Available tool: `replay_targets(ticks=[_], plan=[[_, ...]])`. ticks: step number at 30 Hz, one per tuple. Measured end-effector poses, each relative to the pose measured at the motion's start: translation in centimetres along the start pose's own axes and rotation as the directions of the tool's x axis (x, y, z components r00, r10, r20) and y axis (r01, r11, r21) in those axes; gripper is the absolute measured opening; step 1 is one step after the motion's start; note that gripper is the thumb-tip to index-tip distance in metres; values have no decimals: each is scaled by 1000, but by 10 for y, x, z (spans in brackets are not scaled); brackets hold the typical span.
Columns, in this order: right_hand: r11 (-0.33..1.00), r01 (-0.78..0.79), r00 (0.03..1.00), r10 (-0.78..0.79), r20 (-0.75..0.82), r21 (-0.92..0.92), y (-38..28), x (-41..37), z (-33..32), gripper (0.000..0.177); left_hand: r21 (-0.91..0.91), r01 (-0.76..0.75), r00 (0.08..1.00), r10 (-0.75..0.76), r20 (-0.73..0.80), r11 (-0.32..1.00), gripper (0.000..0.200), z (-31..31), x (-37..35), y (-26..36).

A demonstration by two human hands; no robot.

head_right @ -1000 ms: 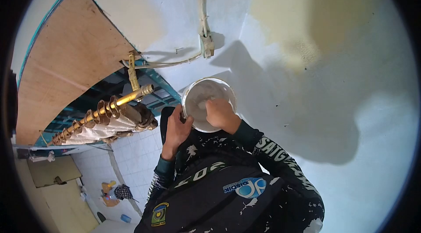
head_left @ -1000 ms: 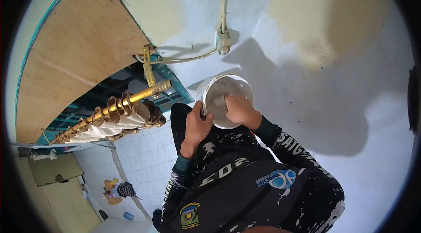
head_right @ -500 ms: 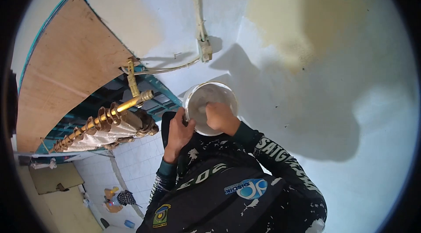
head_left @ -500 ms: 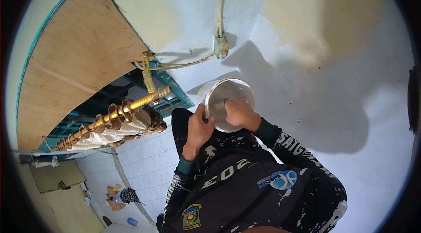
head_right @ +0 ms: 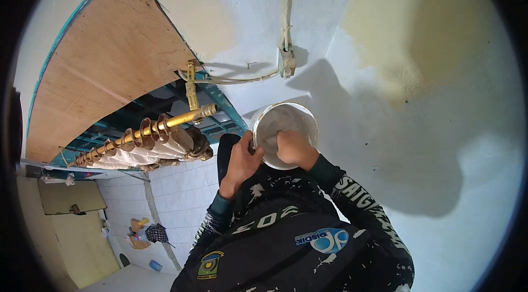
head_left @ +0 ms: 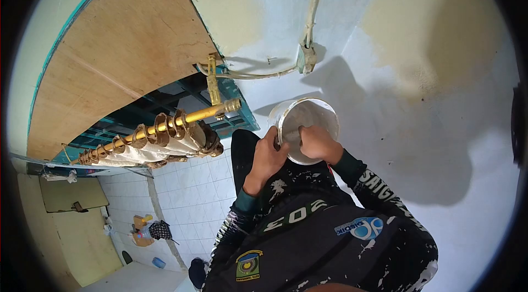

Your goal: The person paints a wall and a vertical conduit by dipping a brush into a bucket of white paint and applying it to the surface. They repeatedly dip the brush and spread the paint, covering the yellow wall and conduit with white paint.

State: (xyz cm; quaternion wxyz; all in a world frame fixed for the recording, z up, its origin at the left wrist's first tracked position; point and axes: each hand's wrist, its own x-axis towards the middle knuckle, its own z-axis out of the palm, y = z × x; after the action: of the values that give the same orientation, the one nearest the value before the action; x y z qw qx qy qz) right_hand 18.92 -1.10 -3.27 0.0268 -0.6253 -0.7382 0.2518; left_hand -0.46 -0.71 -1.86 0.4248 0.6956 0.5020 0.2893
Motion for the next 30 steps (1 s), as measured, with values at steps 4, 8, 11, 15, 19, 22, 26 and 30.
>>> replay_targets(ticks=[4, 8, 11, 15, 19, 22, 26, 30], plan=[[1000, -22, 1000, 22, 11, 8, -1, -2, 0, 25, -3, -6, 1000, 6, -15, 1000, 29, 0, -4, -1], [997, -22, 1000, 21, 15, 72, 7, -4, -10, 23, -60, -12, 999, 10, -31, 998, 29, 0, -3, -6], [989, 86, 995, -80, -54, 121, 15, -20, -41, 21, -45, 45, 998, -47, -31, 998, 28, -3, -6, -4], [841, -222, 967, 125, 222, 494, 17, -48, -100, 21, -68, 29, 998, -33, -53, 997, 27, -2, -3, -13], [576, -247, 953, 0, 303, 779, 33, -72, -119, 22, -138, 43, 997, -52, -57, 990, 26, -3, 1, -10], [403, -355, 934, 124, 335, 843, 36, -91, -118, 22, -175, 82, 994, -92, -55, 981, 25, -1, 0, -9], [198, -369, 927, 146, 344, 908, 54, -100, -106, 22, -173, 83, 994, -94, -56, 981, 25, 1, 5, -11], [-53, -340, 928, 140, 344, 939, 75, -104, -86, 25, -167, 63, 996, -72, -52, 984, 24, 1, 7, -12]])
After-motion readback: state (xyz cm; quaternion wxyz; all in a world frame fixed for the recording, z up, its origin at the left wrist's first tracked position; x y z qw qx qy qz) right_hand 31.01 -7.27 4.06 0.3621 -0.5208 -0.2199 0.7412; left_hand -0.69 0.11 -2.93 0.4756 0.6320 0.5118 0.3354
